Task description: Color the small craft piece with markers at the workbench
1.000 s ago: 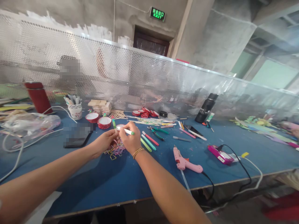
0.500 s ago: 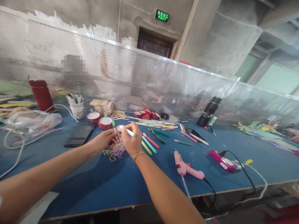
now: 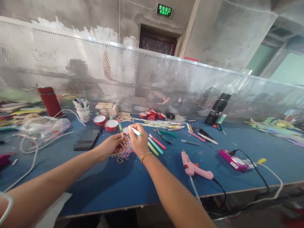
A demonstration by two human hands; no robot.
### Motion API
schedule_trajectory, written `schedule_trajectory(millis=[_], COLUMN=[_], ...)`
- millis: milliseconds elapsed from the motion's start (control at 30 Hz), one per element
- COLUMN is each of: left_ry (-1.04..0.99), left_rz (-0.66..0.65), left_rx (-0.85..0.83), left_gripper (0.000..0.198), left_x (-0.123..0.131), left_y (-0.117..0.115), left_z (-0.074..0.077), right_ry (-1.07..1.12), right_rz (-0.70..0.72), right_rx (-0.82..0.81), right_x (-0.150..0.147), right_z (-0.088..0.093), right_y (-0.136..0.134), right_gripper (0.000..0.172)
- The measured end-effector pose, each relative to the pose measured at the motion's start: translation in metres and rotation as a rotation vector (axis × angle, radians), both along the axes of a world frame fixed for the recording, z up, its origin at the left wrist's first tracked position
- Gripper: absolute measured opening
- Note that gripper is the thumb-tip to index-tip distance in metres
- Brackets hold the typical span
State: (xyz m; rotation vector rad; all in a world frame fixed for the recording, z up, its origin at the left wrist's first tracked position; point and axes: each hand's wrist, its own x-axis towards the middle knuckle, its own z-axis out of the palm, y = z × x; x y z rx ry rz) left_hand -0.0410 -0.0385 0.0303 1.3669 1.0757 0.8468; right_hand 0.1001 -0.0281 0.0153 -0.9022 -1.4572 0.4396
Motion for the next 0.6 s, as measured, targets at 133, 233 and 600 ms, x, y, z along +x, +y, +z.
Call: schedule_trajectory(millis=[133,233,600], left_ry=[0.042,0.054,0.040], left_rz=[-0.006,-0.009,-0.043], left_rx=[0.015,0.021,0.040], left_gripper=[0.021,0.024,0.024], left_x=[0.0008,-0.0007,0.0034], left_y=[-0.0017,-0.0006,-0.0044], left_z=[0.0021,0.0026,0.0008], right_ry=[-0.033,-0.056,0.106], right_rz=[-0.032,-0.098,-0.051], right_rx=[0.025,0.067,-0.006], right_x=[0.0031,0.0049,0.0023], right_z=[0.0032,0.0048,0.0030], right_y=[-0.0023,-0.0030,0.0042], right_gripper=[0.026,0.030,0.014])
